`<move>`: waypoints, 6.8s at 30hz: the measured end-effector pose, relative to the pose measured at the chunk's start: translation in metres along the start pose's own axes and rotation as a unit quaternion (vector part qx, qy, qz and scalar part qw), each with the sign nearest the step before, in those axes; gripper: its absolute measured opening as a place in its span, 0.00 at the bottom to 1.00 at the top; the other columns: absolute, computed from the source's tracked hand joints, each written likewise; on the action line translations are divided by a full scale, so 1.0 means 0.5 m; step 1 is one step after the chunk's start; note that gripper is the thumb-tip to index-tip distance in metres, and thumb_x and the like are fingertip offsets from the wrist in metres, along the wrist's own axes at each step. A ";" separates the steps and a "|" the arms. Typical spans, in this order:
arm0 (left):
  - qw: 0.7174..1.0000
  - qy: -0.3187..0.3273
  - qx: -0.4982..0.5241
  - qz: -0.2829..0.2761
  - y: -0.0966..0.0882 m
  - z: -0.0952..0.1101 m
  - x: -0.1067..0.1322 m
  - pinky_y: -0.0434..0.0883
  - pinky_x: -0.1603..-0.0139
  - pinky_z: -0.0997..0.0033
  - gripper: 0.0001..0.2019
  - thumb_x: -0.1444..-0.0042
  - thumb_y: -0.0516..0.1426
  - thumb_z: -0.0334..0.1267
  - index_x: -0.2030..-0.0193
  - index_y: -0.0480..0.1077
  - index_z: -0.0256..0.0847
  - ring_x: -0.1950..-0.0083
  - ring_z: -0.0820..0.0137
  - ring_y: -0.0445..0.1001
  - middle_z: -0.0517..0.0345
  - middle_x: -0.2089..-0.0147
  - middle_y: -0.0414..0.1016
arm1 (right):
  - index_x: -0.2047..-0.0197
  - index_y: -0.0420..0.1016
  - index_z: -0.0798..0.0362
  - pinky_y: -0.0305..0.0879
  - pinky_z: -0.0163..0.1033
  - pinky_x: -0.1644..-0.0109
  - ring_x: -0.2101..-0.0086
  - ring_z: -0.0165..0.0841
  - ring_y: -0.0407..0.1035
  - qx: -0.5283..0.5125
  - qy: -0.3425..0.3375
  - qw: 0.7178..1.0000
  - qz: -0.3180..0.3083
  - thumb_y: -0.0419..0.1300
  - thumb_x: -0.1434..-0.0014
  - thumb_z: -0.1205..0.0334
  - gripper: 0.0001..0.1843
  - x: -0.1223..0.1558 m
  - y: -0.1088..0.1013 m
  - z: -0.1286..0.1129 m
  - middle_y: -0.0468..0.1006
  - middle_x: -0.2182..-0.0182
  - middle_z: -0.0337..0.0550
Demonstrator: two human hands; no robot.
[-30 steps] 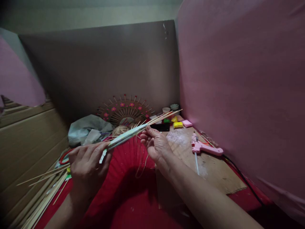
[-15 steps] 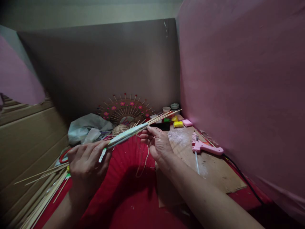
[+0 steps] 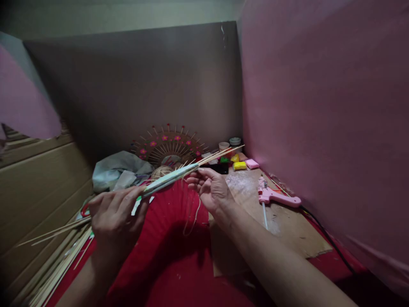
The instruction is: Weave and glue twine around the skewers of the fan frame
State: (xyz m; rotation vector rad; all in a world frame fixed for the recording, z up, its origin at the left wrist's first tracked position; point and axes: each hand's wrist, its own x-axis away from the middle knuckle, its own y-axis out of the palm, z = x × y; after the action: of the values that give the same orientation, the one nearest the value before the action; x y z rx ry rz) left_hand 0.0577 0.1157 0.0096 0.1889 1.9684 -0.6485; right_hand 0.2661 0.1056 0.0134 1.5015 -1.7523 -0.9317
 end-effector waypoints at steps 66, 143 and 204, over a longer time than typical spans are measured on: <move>0.957 -0.099 0.274 -0.017 0.007 0.135 -0.157 0.63 0.54 0.58 0.04 0.47 0.54 0.29 0.71 0.65 0.40 0.59 0.64 0.70 0.54 0.63 0.74 | 0.66 0.68 0.53 0.51 0.51 0.39 0.67 0.33 0.66 0.754 -0.572 0.288 -0.148 0.56 0.42 0.68 0.02 0.059 0.004 -0.147 0.73 0.72 0.39; 0.968 -0.041 0.192 -0.154 -0.003 0.144 -0.209 0.61 0.52 0.60 0.04 0.45 0.53 0.32 0.67 0.68 0.40 0.68 0.67 0.72 0.59 0.74 0.74 | 0.70 0.71 0.51 0.48 0.56 0.34 0.71 0.29 0.73 0.711 -0.585 0.340 -0.193 0.57 0.40 0.64 0.06 0.073 -0.024 -0.180 0.77 0.73 0.34; 0.739 -0.457 0.452 -0.199 -0.025 0.071 -0.059 0.67 0.82 0.75 0.12 0.44 0.54 0.41 0.55 0.69 0.40 0.84 0.71 0.72 0.63 0.78 0.73 | 0.57 0.74 0.56 0.53 0.58 0.37 0.68 0.33 0.74 0.736 -0.576 0.268 -0.231 0.61 0.46 0.72 0.12 0.051 -0.021 -0.195 0.80 0.67 0.44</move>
State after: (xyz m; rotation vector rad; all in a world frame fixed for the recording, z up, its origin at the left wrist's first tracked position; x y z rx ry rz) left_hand 0.0944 0.0910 0.0279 0.0029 0.6019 -1.5950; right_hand 0.3494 0.0687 0.0583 2.8351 -4.1179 -0.0647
